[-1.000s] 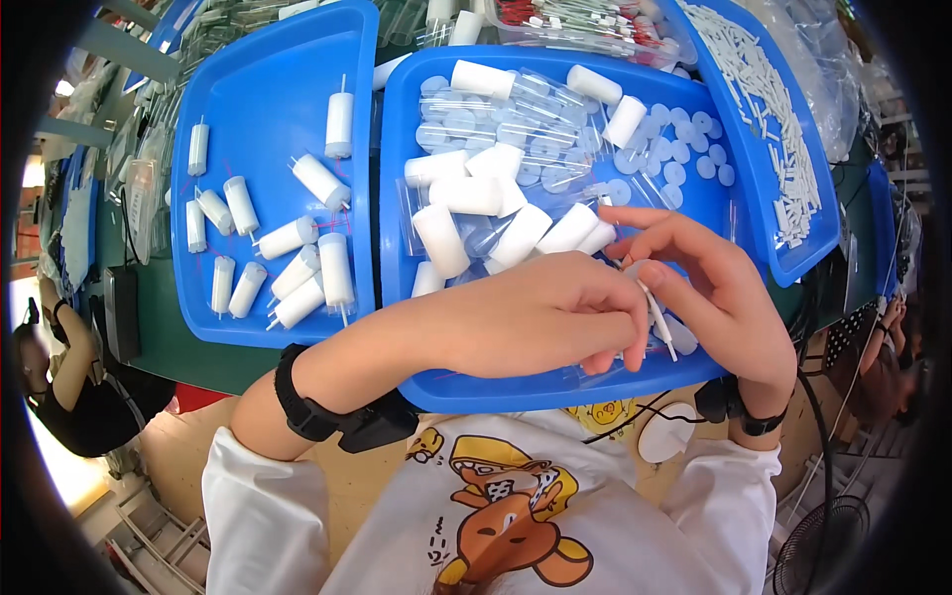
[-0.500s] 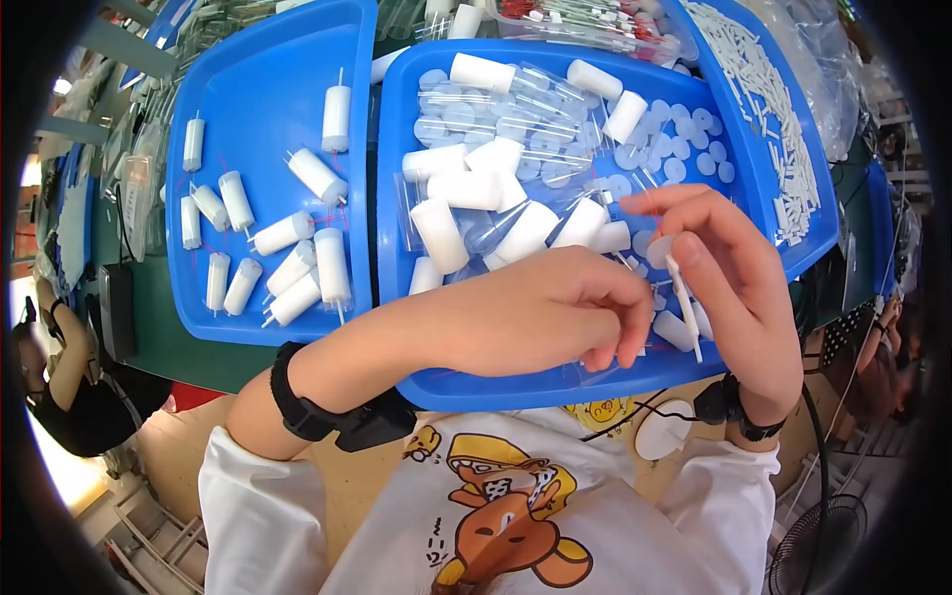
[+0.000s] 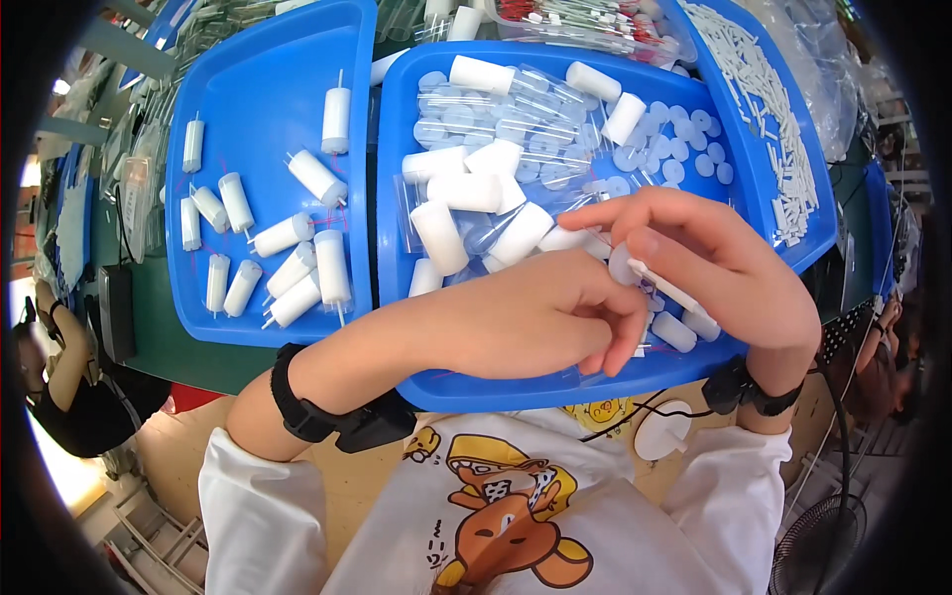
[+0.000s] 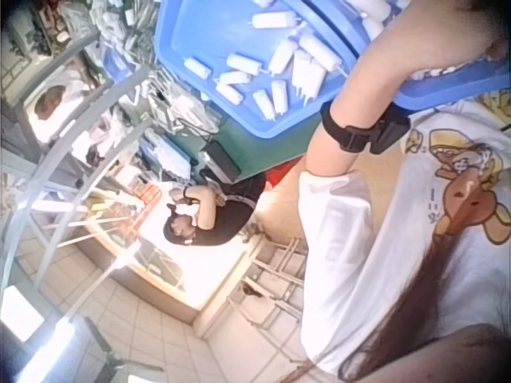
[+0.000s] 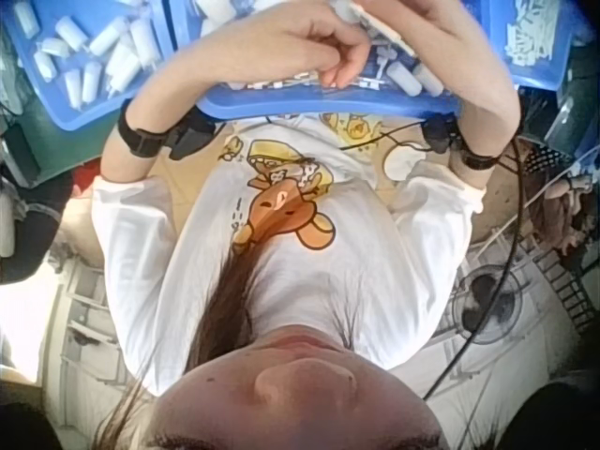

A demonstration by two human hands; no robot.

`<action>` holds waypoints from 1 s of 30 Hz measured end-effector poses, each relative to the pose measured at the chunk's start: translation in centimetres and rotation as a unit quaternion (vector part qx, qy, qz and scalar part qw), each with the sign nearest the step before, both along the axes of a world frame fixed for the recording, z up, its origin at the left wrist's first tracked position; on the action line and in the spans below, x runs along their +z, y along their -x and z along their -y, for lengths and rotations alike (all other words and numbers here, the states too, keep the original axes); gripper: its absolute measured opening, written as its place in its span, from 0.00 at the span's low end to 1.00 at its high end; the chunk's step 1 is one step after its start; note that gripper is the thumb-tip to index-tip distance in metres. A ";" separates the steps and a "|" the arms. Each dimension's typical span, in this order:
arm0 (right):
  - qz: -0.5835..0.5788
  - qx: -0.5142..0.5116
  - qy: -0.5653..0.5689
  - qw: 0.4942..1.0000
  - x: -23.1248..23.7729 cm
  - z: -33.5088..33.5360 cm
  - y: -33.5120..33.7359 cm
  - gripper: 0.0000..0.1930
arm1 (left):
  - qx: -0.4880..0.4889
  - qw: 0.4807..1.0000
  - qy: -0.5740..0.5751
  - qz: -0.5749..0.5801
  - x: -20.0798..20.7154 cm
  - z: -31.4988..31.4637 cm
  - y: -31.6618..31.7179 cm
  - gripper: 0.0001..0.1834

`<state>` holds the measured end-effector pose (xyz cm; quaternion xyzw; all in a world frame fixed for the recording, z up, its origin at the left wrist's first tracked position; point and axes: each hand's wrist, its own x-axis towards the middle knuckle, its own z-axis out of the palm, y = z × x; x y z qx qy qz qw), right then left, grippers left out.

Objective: Manually assemble white plastic housing components with internal wiring and sensors.

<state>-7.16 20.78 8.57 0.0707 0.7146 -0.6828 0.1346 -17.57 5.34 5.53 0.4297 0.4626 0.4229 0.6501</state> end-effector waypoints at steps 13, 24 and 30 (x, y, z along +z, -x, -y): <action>-0.145 -0.088 -0.077 0.982 1.2 -1.0 -0.6 0.12 | 0.047 0.991 0.018 0.128 -0.3 -0.1 0.0 0.12; -0.260 -0.019 -0.098 0.960 2.7 -1.5 0.2 0.15 | 0.232 0.910 -0.081 0.335 -0.1 -0.5 0.4 0.22; -0.295 -0.152 -0.041 0.942 1.2 -1.2 1.5 0.12 | 0.295 0.918 -0.074 0.253 0.5 -0.7 0.3 0.26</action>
